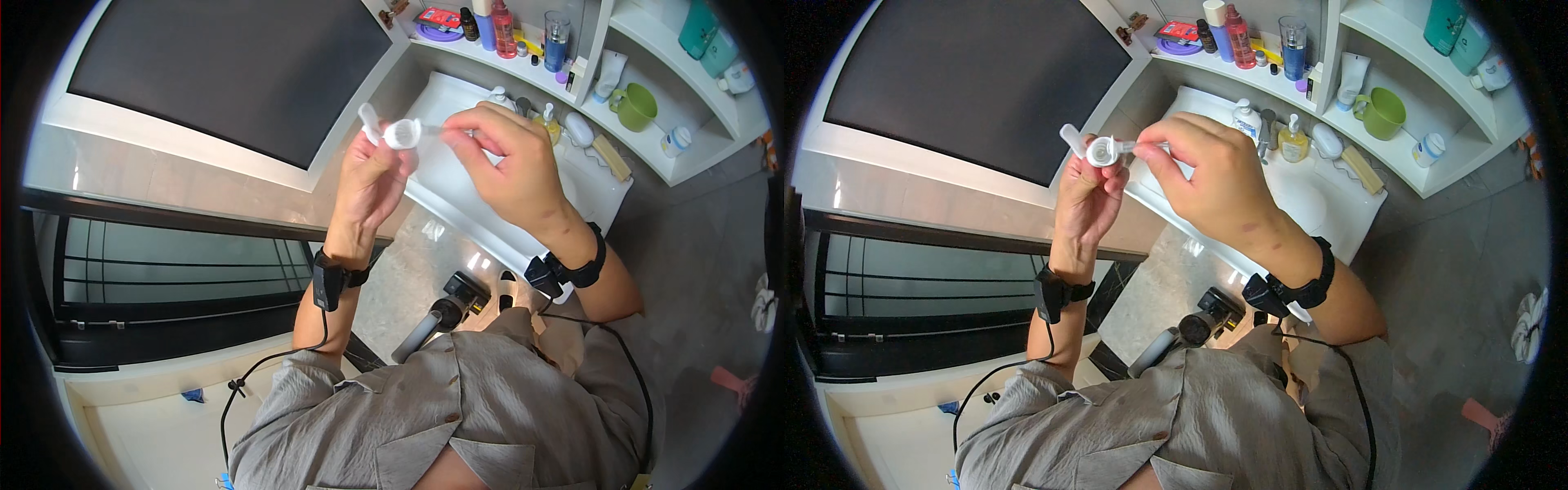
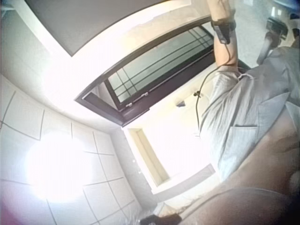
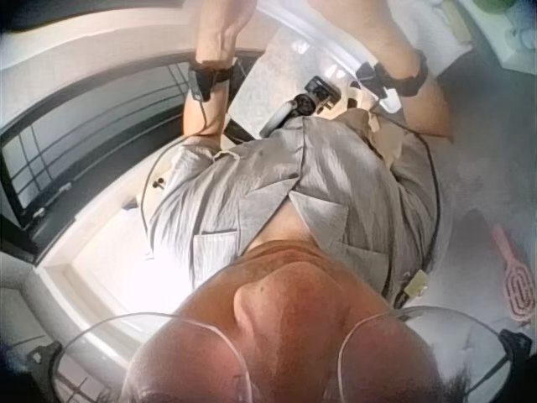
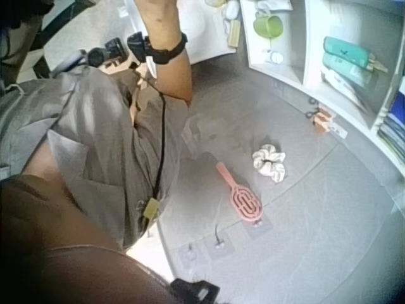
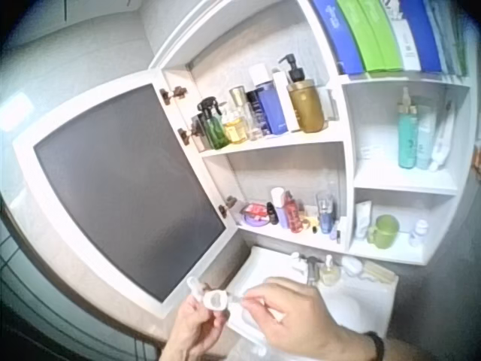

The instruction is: The person is repairing a spray bottle by cleaning the nozzle and reassembling it, then testing it by spraying a toilet.

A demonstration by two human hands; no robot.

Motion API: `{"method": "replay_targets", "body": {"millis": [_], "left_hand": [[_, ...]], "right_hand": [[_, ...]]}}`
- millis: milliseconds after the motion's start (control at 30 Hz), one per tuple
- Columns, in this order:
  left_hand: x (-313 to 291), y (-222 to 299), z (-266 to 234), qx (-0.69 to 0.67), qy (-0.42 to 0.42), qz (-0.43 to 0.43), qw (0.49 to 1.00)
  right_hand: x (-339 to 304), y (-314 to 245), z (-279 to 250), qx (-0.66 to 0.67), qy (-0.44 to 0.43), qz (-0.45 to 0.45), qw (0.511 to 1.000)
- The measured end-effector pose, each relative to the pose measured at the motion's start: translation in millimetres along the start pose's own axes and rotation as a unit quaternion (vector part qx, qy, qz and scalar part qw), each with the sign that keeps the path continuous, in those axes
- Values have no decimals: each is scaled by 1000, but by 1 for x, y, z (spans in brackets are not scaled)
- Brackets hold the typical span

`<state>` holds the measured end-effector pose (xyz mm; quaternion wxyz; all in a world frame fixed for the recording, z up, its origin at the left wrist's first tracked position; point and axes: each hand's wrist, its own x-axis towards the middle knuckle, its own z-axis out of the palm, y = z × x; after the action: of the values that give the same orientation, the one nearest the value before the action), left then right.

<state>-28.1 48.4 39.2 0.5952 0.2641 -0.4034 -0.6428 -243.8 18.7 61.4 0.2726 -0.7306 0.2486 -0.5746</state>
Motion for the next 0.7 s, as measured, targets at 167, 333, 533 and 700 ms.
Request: {"method": "replay_targets", "body": {"millis": [167,333,533,700], "left_hand": [[-4,5,-2,-60,-12,26,998],[-3,4,5,-85,-39,20,995],[-4,6,12,-87,-26,24,996],[-7,6,18,-78,-30,16,996]], "right_hand": [[-1,-8,-8,44,-4,82,996],[-5,-10,-5,93,-9,61,994],[-8,-5,-1,160,-32,78,984],[-14,1,4,257,-53,119,958]]}}
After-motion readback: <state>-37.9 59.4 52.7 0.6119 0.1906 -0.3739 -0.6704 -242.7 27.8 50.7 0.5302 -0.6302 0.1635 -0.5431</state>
